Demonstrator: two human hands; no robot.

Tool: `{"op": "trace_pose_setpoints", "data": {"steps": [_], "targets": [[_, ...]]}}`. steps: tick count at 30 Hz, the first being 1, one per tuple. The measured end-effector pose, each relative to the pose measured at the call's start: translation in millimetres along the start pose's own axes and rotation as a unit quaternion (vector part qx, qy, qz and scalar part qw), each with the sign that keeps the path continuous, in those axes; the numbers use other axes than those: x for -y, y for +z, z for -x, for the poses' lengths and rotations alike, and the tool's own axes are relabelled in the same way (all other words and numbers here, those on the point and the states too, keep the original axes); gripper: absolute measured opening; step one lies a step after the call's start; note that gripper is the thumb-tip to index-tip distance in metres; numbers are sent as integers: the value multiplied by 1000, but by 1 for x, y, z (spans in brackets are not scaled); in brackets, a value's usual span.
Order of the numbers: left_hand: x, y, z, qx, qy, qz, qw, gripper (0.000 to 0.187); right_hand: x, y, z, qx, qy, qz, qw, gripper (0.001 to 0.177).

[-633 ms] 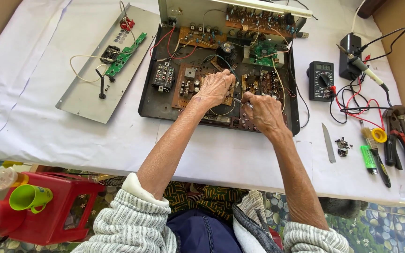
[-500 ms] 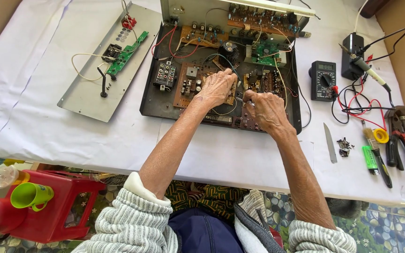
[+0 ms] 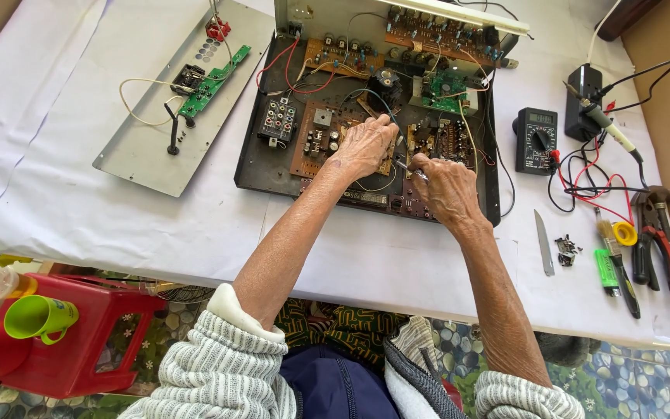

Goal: The person uses a screwdriver to adjust components on an open electronic device's circuit board. They then use a lighter to heat a wire and manipulate it with their hands.

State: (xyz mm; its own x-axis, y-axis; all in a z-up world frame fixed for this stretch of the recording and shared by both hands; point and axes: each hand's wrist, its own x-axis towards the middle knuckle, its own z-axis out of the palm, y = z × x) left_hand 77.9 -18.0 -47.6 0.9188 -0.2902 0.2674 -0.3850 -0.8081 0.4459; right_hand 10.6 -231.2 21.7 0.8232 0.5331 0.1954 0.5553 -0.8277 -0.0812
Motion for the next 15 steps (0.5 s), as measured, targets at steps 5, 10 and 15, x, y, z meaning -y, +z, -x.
{"op": "trace_pose_setpoints", "data": {"steps": [5,10,15], "targets": [[1,-2,2,10,0,-7,1000,33,-13,8,-3,6,5,-48,999,11],[-7,-15,9,11,7,-7,1000,36,-18,28,0,-10,23,-46,999,9],[-11,-17,12,9,0,-8,1000,35,-12,34,4,-29,67,-131,989,9]]}}
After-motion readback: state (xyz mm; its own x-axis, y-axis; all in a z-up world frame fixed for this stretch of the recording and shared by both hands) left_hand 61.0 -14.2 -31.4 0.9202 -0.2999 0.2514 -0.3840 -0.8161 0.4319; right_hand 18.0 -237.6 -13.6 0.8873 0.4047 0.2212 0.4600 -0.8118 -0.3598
